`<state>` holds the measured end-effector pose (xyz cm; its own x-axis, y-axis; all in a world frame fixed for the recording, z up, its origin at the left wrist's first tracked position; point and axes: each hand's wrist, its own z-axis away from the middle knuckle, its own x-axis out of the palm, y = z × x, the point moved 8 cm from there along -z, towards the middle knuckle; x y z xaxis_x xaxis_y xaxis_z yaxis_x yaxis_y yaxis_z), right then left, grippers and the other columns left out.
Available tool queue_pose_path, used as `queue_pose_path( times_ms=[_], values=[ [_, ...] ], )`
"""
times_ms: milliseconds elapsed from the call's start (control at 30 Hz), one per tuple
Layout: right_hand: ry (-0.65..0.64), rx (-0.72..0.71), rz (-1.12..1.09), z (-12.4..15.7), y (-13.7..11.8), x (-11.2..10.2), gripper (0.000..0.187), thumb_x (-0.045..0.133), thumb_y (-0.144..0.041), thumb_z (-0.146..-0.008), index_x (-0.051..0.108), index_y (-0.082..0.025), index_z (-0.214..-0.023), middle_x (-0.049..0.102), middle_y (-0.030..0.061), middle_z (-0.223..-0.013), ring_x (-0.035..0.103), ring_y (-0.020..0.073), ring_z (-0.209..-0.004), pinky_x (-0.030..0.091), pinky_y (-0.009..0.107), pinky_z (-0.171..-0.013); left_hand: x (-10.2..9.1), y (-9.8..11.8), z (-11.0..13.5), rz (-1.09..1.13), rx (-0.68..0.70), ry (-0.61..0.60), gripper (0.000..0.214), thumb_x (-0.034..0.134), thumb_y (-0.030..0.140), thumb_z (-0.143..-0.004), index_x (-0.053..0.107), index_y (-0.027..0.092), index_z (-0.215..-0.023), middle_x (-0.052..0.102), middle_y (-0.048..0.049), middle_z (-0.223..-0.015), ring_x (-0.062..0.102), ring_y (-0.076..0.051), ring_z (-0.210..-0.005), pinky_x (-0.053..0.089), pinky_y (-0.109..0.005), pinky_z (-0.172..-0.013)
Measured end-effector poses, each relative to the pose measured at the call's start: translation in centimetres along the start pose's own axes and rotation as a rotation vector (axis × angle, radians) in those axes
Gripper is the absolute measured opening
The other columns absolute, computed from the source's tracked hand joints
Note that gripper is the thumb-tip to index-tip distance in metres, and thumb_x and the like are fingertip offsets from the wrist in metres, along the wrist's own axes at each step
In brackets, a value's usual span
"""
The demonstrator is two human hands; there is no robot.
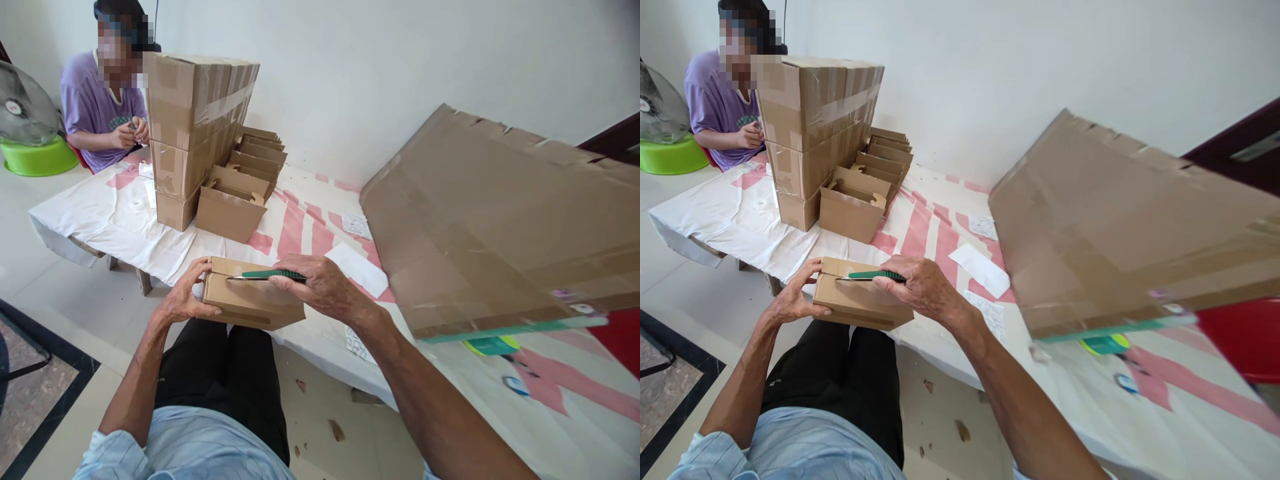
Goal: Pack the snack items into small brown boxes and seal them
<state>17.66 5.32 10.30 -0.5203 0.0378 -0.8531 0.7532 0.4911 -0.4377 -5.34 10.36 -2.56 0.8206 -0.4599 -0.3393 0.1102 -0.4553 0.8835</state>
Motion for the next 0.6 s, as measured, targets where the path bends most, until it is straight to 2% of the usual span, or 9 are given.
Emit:
queue_pose_path(
  times_ms=[233,367,600],
  values=[
    [0.016,-0.007,0.072,-0.3,0.1,-0.1,0.029,0.056,-0.037,-0.106,0.077,-0.022,-0.094,0.077,0.0039,-0.088,0.070,0.0190,-0.078,0.049,0.030,-0.069,0.0,-0.2,0.0,-0.013,0.000,0.004,0.091,0.098,0.046,-0.069,0.056,0.033,-0.149,0.041,-0.0156,-0.167,0.043,-0.043,-0.155,0.053,-0.056,-0.114],
    [0.001,-0.044,0.185,-0.6,-0.4,0.0,0.029,0.055,-0.035,-0.108,0.079,-0.023,-0.097,0.078,0.0050,-0.091,0.071,0.0193,-0.081,0.047,0.029,-0.069,0.0,-0.1,-0.1,-0.004,0.010,0.015,0.089,0.099,0.047,-0.069,0.057,0.032,-0.147,0.043,-0.0159,-0.165,0.045,-0.042,-0.153,0.054,-0.054,-0.112],
    [-0.090,-0.081,0.453,-1.1,-1.3,0.6,0.036,0.051,-0.038,-0.111,0.075,-0.020,-0.091,0.073,0.0059,-0.081,0.063,0.0177,-0.070,0.031,0.031,-0.058,0.1,0.3,-0.2,-0.008,-0.017,0.015,0.088,0.099,0.051,-0.069,0.060,0.030,-0.145,0.044,-0.0163,-0.164,0.043,-0.042,-0.155,0.054,-0.055,-0.113]
  ],
)
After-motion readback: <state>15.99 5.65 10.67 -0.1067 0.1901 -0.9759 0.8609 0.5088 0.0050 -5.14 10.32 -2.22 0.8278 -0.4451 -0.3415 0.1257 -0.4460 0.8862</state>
